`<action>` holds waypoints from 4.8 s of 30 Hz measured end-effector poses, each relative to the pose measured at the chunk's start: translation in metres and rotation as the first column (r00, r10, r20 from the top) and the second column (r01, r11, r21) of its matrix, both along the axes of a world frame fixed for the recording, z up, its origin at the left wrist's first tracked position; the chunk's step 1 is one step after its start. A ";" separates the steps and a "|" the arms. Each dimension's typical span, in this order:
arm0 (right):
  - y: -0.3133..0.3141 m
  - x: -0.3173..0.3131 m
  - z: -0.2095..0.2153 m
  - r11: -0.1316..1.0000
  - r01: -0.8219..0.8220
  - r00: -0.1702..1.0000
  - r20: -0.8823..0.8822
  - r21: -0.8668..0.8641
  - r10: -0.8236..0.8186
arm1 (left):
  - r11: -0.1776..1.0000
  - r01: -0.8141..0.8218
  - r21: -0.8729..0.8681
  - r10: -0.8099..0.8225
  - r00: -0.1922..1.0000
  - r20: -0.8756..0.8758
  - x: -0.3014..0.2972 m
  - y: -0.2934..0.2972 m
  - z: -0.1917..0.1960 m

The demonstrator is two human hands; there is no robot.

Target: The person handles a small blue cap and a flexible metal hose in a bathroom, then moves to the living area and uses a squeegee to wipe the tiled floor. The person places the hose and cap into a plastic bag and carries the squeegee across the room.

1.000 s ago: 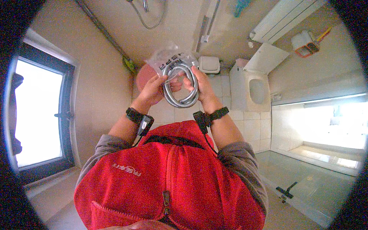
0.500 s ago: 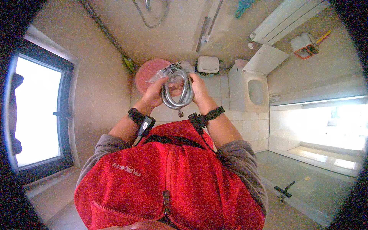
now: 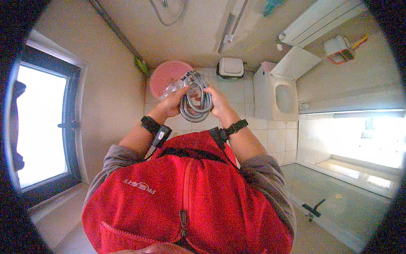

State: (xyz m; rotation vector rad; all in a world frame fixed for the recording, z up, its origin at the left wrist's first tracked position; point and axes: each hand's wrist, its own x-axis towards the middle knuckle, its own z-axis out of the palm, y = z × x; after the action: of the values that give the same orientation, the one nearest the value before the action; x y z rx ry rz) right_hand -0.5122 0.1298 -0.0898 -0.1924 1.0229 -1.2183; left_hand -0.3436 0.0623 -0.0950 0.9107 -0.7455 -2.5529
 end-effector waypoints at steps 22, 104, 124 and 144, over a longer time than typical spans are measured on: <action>-0.022 -0.027 -0.037 0.993 -0.007 0.954 0.299 0.116 -0.028 | 0.305 0.539 -0.785 0.346 0.706 0.618 0.020 -0.006 0.008; -0.014 0.036 -0.058 0.969 0.137 0.968 0.179 0.204 -0.174 | 0.257 0.245 -0.935 0.289 0.903 0.317 0.015 0.014 -0.002; 0.033 0.015 -0.074 0.698 -0.698 0.529 -0.543 0.159 0.653 | 0.884 -0.144 -0.445 0.185 0.981 0.051 0.026 -0.010 0.024; -0.008 -0.028 -0.008 0.997 -0.053 0.995 0.076 -0.063 0.057 | 0.739 0.126 -0.662 0.051 0.969 0.240 0.034 -0.005 -0.011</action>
State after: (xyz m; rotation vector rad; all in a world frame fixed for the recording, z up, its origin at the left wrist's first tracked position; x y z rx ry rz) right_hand -0.5398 0.1214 -0.0982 -0.2175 0.9084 -1.1985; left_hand -0.3100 0.0575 -0.1058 0.9418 -1.6387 -1.9330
